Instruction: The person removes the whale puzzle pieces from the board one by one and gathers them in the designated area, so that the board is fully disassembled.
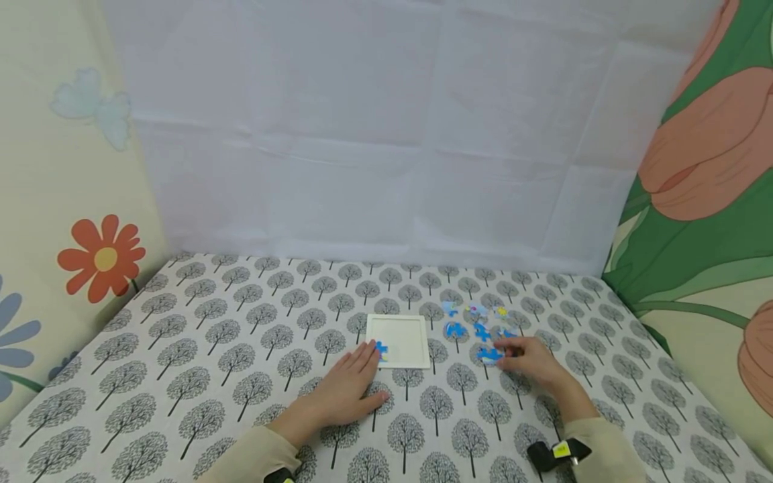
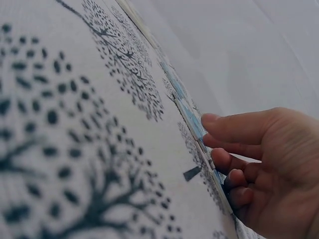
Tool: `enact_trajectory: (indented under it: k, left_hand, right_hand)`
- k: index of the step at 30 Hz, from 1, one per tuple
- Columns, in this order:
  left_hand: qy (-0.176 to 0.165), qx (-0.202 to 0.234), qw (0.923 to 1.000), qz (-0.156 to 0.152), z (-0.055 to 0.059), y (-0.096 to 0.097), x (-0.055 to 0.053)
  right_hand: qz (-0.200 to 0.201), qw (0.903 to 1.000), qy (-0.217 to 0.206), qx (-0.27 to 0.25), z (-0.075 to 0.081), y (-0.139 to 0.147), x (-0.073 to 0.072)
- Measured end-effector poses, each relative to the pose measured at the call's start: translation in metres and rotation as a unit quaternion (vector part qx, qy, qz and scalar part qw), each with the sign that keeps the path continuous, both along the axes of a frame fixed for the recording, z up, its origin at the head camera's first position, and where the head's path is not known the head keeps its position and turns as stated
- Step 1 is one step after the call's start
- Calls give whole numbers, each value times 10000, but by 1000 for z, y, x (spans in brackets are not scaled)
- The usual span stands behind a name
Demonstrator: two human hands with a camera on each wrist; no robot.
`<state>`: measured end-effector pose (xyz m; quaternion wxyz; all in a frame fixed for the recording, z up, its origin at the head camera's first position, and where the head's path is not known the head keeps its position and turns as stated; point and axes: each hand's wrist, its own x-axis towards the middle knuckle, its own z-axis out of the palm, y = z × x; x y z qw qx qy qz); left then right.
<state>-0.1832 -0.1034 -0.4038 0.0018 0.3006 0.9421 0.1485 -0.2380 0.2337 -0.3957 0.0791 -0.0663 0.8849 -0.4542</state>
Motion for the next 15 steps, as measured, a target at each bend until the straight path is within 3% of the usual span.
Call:
enact_trajectory:
  k: [8,15]
  left_hand:
    - [26,85,10000,7,-2,0,-1]
    - [91,220,9997,57,-2,0,-1]
  right_hand:
    - [-38,9995,-125,-294,-1,1,-2]
    - [-3,9998,-82,-185,2,0,-5]
